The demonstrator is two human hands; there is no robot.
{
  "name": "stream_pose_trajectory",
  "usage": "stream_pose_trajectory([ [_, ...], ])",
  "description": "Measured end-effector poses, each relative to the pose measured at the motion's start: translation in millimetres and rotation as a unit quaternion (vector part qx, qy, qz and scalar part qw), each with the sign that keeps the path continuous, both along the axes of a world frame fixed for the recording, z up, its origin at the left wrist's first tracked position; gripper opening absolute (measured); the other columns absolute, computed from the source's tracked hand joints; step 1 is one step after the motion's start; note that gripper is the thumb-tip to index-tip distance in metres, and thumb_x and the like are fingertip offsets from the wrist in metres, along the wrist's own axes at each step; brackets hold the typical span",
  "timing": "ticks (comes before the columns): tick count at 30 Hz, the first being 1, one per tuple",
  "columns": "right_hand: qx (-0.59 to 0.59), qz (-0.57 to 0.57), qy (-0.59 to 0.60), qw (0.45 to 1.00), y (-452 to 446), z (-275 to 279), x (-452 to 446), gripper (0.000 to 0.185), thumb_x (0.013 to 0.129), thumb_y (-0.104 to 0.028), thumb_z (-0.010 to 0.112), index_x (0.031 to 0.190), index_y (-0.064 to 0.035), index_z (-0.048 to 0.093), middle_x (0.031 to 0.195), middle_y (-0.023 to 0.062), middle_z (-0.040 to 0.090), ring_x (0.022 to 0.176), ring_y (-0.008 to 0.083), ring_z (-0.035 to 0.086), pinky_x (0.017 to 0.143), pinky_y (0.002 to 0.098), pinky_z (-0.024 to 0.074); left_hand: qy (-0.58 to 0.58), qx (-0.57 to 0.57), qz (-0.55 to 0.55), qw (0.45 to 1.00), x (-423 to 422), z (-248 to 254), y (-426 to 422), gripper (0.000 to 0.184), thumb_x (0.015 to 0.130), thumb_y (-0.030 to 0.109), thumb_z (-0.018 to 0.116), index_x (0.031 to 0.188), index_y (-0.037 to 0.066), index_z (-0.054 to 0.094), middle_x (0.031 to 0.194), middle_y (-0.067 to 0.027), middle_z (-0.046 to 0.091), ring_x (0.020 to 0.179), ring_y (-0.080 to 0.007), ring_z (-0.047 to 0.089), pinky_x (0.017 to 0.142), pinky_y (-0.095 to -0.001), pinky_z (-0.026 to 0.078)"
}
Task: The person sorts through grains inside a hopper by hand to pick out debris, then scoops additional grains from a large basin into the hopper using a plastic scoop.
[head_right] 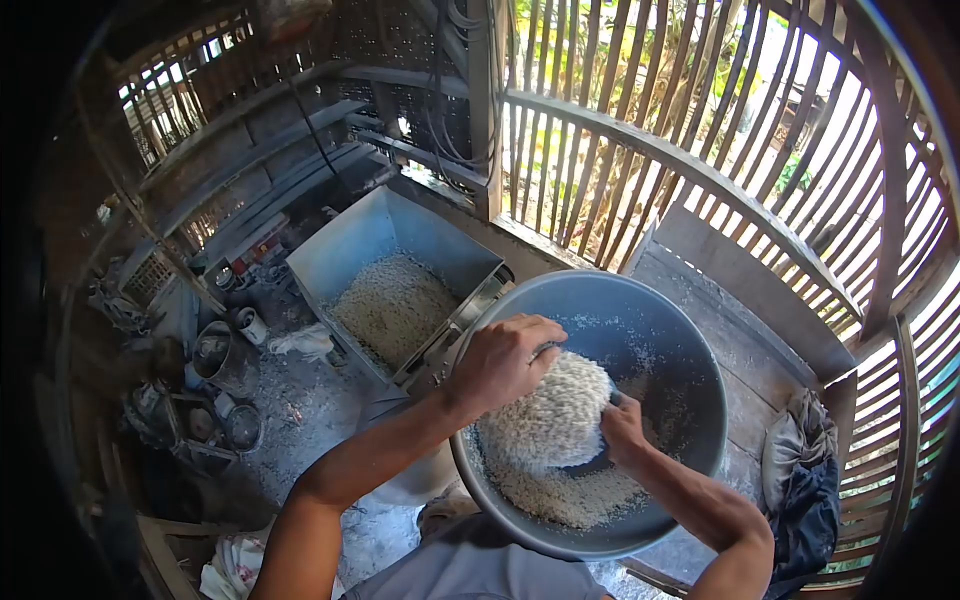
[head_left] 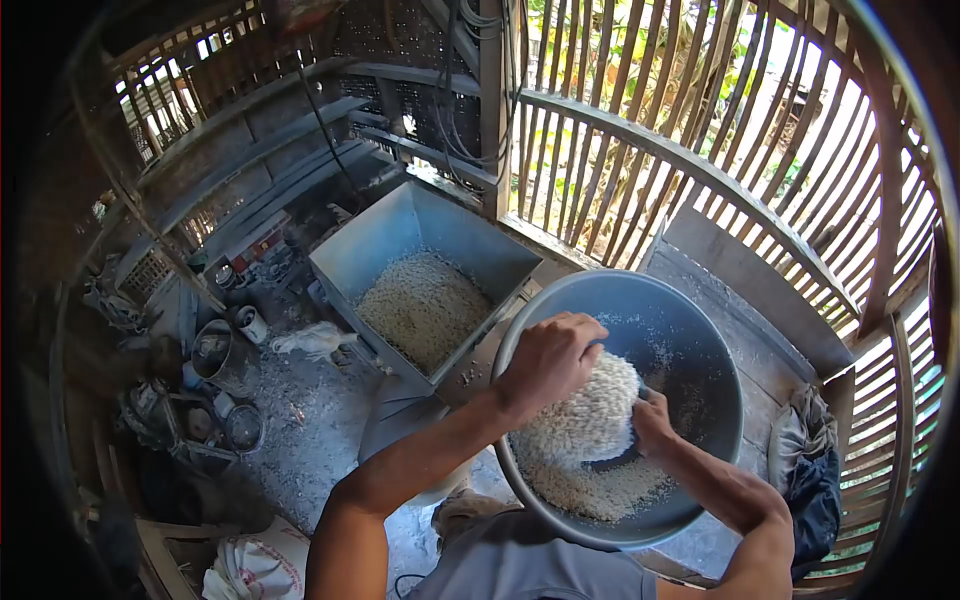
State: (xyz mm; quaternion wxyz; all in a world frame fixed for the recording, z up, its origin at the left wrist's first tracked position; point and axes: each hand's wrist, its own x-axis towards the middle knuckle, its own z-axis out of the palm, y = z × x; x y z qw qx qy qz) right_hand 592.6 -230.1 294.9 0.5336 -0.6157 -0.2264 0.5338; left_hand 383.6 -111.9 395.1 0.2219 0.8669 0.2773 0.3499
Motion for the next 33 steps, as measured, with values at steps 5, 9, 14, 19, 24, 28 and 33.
stream_pose_trajectory([
  [5, 0.024, -0.041, 0.074, 0.996, -14.9, 4.1, 16.9, 0.024, 0.096, 0.0, 0.056, 0.118, 0.0028, 0.066, 0.102, 0.0118, 0.074, 0.084, 0.0221, 0.074, 0.075, 0.0406, 0.0619, -0.01, -0.044, 0.025, 0.999, 7.8, -8.2, -1.2, 0.021, 0.09, 0.013, 0.069, 0.108, 0.004, 0.074, 0.113, -0.0119, 0.074, 0.105, -0.0316, 0.07, 0.095, -0.04, 0.055],
  [9, 0.029, -0.05, 0.098, 0.994, -20.2, 13.4, 21.3, 0.025, 0.096, 0.002, 0.055, 0.118, 0.0032, 0.066, 0.102, 0.0122, 0.073, 0.084, 0.0231, 0.074, 0.075, 0.0417, 0.0621, -0.012, -0.058, 0.055, 0.997, 6.7, -10.2, 12.1, 0.019, 0.09, 0.014, 0.069, 0.107, 0.006, 0.075, 0.113, -0.0131, 0.074, 0.102, -0.0298, 0.072, 0.091, -0.0405, 0.056],
  [14, 0.007, -0.068, 0.059, 0.996, -13.7, 43.1, 23.8, 0.027, 0.095, 0.002, 0.051, 0.118, 0.0026, 0.067, 0.103, 0.0128, 0.073, 0.087, 0.025, 0.074, 0.077, 0.0436, 0.0617, -0.001, -0.092, 0.055, 0.994, 9.1, 14.4, 27.1, 0.02, 0.09, 0.017, 0.071, 0.106, 0.006, 0.076, 0.107, -0.0138, 0.075, 0.096, -0.0308, 0.073, 0.087, -0.0413, 0.057],
  [19, 0.027, -0.037, 0.046, 0.998, 21.3, 84.8, 32.7, 0.031, 0.095, 0.003, 0.047, 0.12, 0.0025, 0.066, 0.105, 0.0147, 0.072, 0.089, 0.0278, 0.074, 0.08, 0.046, 0.0614, 0.009, -0.088, 0.084, 0.993, -6.1, 71.4, 42.5, 0.022, 0.089, 0.02, 0.074, 0.106, 0.007, 0.077, 0.098, -0.0132, 0.077, 0.09, -0.0285, 0.075, 0.083, -0.0398, 0.059],
  [24, 0.041, 0.035, -0.054, 0.997, 89.7, 146.6, 28.1, 0.028, 0.094, -0.002, 0.047, 0.115, 0.0021, 0.065, 0.097, 0.0154, 0.071, 0.081, 0.0272, 0.073, 0.07, 0.0457, 0.0611, 0.028, 0.016, 0.147, 0.989, -52.5, 118.3, 97.1, 0.023, 0.087, 0.024, 0.074, 0.103, 0.008, 0.078, 0.093, -0.0149, 0.077, 0.088, -0.0283, 0.075, 0.08, -0.039, 0.058],
  [28, 0.065, 0.074, -0.129, 0.987, 155.5, 188.0, -0.5, 0.028, 0.093, -0.003, 0.044, 0.109, 0.0024, 0.066, 0.091, 0.0139, 0.07, 0.075, 0.0268, 0.072, 0.065, 0.0441, 0.0602, 0.025, 0.048, 0.235, 0.97, -114.5, 152.5, 138.8, 0.021, 0.085, 0.024, 0.074, 0.1, 0.008, 0.078, 0.094, -0.0141, 0.076, 0.09, -0.0289, 0.074, 0.081, -0.0381, 0.056],
  [33, 0.177, 0.108, -0.154, 0.966, 217.8, 189.1, -81.7, 0.031, 0.091, -0.001, 0.043, 0.108, 0.0068, 0.067, 0.096, 0.0163, 0.071, 0.079, 0.0262, 0.07, 0.072, 0.0419, 0.0578, 0.044, 0.016, 0.312, 0.949, -188.5, 117.5, 164.1, 0.017, 0.083, 0.023, 0.073, 0.094, 0.011, 0.079, 0.091, -0.0152, 0.075, 0.088, -0.0331, 0.073, 0.079, -0.0423, 0.057],
])
